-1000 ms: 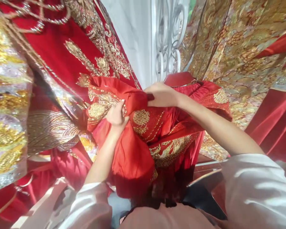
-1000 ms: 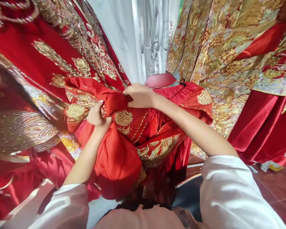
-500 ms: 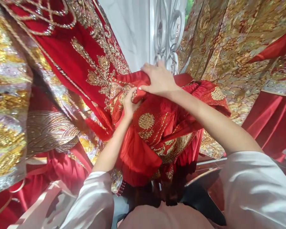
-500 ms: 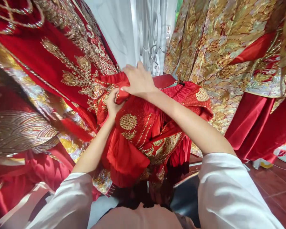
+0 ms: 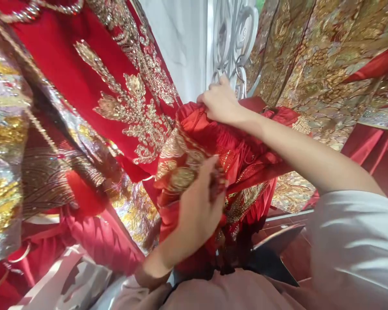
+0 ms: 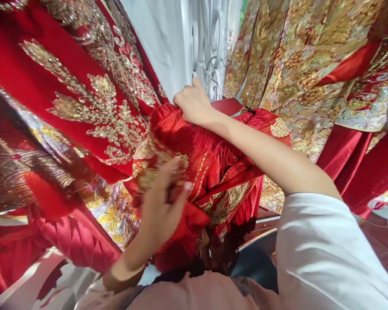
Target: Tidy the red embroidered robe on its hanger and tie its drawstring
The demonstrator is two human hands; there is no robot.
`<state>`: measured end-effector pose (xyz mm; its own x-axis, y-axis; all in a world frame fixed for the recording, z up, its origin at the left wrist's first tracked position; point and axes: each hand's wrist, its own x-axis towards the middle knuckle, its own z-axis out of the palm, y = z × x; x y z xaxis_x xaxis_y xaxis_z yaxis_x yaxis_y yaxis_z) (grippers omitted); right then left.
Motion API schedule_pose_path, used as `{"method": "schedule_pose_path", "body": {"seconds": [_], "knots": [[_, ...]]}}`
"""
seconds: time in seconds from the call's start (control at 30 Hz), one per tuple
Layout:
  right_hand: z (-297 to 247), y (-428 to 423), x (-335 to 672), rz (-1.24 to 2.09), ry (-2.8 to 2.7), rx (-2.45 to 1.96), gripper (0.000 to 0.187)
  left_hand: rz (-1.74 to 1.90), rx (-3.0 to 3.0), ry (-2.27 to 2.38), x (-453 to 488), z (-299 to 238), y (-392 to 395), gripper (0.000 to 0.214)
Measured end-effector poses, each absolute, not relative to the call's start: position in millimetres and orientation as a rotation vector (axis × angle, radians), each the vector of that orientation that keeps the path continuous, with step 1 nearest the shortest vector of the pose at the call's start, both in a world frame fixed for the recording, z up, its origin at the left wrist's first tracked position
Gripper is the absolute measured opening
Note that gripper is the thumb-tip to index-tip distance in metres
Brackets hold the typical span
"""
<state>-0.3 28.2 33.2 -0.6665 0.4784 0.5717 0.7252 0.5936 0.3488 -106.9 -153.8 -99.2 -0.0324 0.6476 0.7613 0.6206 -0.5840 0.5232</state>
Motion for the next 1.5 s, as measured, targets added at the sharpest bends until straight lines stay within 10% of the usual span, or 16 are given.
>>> {"method": "schedule_pose_path", "body": {"seconds": [0.1,0.3,0.5,0.93,1.27,1.5], "knots": [[31,31,0,-0.713,-2.409,-0.961,0.027,1.300,2.212,1.304,-93,-118,-134,0.057],[30,34,1,-0.646,-2.397,-0.976,0.035,2.132,2.074,1.594,-127,-70,-63,0.032],[35,20,23,-0.596,-2.410,-0.939,0.040,1.718,2.127,1.334,-157,-52,15,0.027],[-10,41,152,-0.646,-1.868,-1.515,0.068,1.044,2.305,2.241,-102,27,-32,0.032],[-40,-17,96,-0.684,-1.683,-1.271,0.050,1.224,2.281,2.082,-115,27,-15,0.025],[-111,-108,18,0.042,-2.316,-1.252,0.043,1.320,2.289,2.095,-119,31,-8,0.016]]}}
